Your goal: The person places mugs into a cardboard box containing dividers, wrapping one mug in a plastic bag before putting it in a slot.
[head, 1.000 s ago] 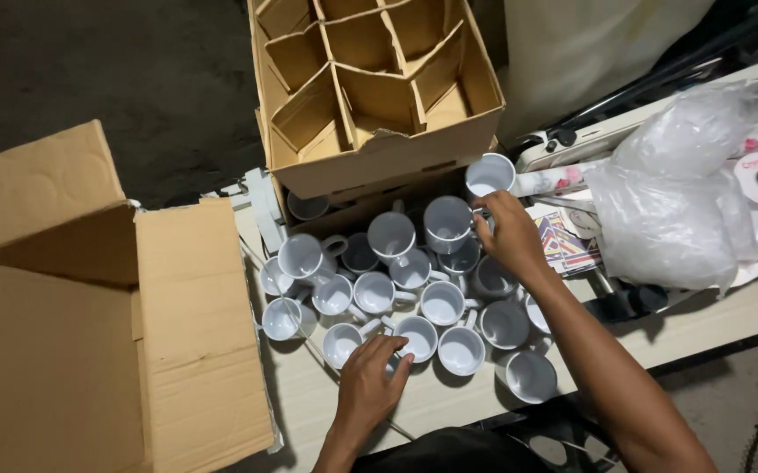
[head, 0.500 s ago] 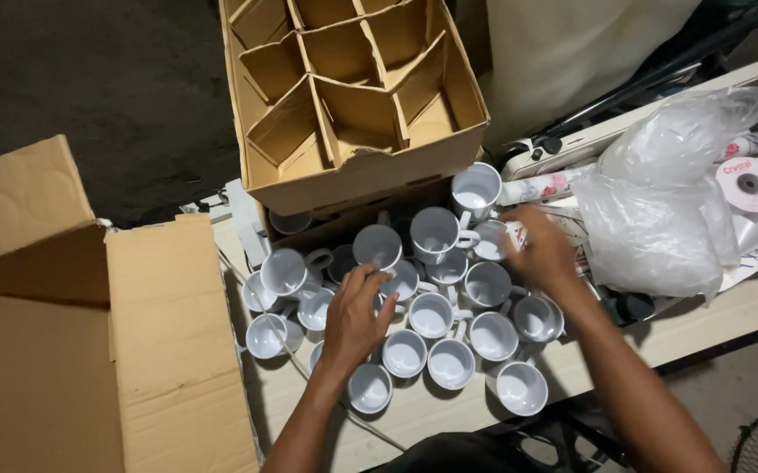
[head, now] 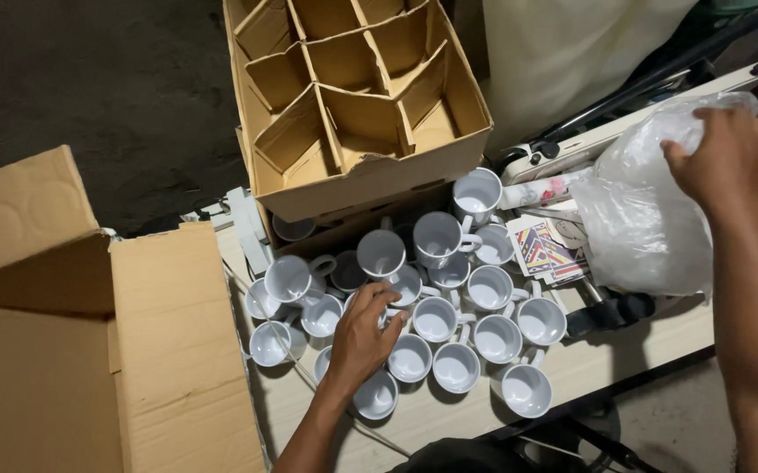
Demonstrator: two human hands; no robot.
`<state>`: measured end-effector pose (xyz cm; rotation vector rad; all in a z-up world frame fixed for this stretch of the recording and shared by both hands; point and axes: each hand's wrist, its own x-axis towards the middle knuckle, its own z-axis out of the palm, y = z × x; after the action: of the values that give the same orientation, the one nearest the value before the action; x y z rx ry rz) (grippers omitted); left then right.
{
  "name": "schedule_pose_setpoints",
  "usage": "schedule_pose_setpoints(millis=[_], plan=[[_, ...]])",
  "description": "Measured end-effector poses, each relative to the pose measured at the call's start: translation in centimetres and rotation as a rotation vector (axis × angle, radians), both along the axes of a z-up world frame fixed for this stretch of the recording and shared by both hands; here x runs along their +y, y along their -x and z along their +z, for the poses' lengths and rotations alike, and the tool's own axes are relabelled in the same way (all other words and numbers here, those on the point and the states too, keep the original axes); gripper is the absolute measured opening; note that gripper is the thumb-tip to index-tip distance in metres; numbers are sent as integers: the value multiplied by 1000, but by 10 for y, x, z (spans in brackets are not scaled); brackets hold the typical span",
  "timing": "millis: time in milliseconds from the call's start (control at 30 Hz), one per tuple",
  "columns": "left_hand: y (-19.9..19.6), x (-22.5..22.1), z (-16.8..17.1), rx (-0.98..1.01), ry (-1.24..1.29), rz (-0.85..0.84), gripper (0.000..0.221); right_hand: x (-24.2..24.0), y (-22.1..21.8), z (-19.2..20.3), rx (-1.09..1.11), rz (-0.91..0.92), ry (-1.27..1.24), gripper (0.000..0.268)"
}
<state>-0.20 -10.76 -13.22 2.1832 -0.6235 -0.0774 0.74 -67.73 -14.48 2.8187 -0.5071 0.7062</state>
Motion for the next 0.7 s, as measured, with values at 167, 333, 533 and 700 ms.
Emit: schedule_pose_setpoints(millis=[167,333,533,700], plan=[[8,6,9,129,3,44,29,-35,-2,-37,119,-24,89,25],[9,12,-3,34,12,37,28,-44,-1,-22,126,-44,-31,14],[7,2,18,192,-2,61,29,0,9,42,-149,73,-314,16],[9,-3,8,129,98,-13,34,49,20,86,-484,278,-921,11]])
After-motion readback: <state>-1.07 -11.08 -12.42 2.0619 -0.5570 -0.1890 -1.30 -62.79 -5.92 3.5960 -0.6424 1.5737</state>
